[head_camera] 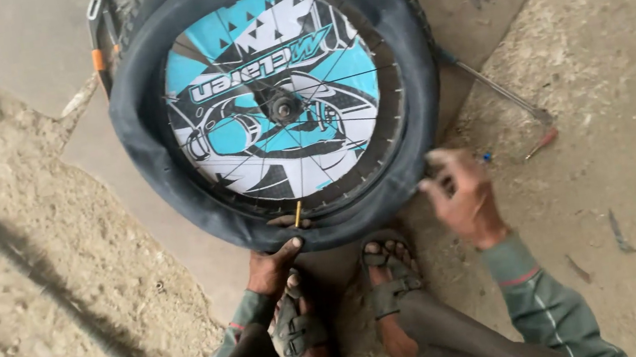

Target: Replacing the inner tube and repairing a bicycle tire using levers.

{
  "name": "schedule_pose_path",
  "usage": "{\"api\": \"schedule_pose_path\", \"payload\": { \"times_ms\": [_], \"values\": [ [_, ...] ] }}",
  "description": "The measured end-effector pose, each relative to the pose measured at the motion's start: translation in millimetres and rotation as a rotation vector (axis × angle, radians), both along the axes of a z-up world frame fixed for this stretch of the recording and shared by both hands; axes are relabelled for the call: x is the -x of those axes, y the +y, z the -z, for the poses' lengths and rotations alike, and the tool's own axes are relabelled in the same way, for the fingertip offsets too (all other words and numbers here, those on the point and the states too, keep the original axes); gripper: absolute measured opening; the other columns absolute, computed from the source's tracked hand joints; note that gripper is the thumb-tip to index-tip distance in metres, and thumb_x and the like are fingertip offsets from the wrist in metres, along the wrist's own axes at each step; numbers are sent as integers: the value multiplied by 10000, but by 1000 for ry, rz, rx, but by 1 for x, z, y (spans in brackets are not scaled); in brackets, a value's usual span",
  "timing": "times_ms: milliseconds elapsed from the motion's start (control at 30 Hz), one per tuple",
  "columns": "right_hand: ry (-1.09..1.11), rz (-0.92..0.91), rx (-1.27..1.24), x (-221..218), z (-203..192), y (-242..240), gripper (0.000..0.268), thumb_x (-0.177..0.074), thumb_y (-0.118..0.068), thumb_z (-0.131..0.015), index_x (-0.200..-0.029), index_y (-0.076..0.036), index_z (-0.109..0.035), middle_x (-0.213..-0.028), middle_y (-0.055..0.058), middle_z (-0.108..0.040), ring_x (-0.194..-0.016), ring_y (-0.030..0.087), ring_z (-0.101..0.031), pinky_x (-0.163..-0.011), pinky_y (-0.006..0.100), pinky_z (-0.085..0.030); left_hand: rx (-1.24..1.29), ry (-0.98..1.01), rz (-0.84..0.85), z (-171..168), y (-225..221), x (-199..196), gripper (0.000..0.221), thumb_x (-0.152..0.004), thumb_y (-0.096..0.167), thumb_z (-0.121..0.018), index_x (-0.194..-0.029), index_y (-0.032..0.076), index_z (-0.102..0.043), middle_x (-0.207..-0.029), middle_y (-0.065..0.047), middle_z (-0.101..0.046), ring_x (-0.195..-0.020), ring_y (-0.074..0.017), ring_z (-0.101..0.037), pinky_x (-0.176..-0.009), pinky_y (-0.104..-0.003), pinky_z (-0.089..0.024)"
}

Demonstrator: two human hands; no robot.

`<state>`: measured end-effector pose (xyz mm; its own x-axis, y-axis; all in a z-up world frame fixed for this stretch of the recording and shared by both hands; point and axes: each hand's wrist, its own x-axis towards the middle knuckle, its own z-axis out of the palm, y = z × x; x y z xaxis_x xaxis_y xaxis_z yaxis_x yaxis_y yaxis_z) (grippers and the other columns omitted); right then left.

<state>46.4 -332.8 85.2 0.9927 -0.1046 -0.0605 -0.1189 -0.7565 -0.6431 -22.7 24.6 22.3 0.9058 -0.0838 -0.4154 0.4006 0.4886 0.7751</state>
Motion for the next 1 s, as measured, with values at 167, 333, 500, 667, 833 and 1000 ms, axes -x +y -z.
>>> {"api": "schedule_pose_path", "payload": {
  "times_ms": [167,333,500,667,833,1000],
  "values": [
    [-433,-773,50,24,4,76,502,-820,-165,-738,-1279,-11,-601,-1247,234,-638,-867,338,-674,-649,389,-578,-399,45,79,0,-3,6,541,-788,131,-860,-1269,6,-648,-1084,-96,-765,-1043,-232,-700,-926,-371,-567],
    [-533,-771,91,12,32,70,311,-870,-56,-714,-1150,5,-592,-980,187,-613,-745,315,-640,-537,398,-530,-735,107,196,17,2,30,774,-687,295,-952,-1307,30,-571,-1131,-185,-666,-903,-305,-634,-792,-464,-534],
    [-597,-584,178,-22,-3,82,222,-876,87,-674,-1086,43,-620,-882,164,-575,-778,334,-634,-577,410,-542,-1131,-259,330,-22,-20,13,717,-713,291,-910,-1277,0,-577,-1370,-257,-496,-1124,-386,-579,-914,-480,-537],
    [-448,-432,228,-50,51,90,224,-824,81,-680,-1048,63,-682,-926,185,-613,-816,331,-654,-697,418,-586,-1572,-626,402,-50,-19,-11,588,-699,138,-712,-1274,53,-624,-1170,-202,-565,-1123,-401,-503,-1035,-534,-364],
    [-251,-468,283,-41,-16,113,390,-757,8,-744,-1135,86,-691,-1101,244,-631,-1024,381,-574,-845,472,-547,-1586,-769,419,-49,-14,-14,489,-775,136,-680,-1250,33,-628,-1159,-175,-563,-1140,-369,-520,-1036,-533,-381],
    [-370,-609,301,-17,1,128,468,-718,-31,-735,-1167,88,-674,-1243,282,-612,-1182,410,-517,-913,468,-536,-1697,-844,460,-55,-18,-22,435,-716,99,-663,-1142,15,-641,-1154,-163,-573,-1141,-338,-531,-969,-505,-399]
  ]
}}
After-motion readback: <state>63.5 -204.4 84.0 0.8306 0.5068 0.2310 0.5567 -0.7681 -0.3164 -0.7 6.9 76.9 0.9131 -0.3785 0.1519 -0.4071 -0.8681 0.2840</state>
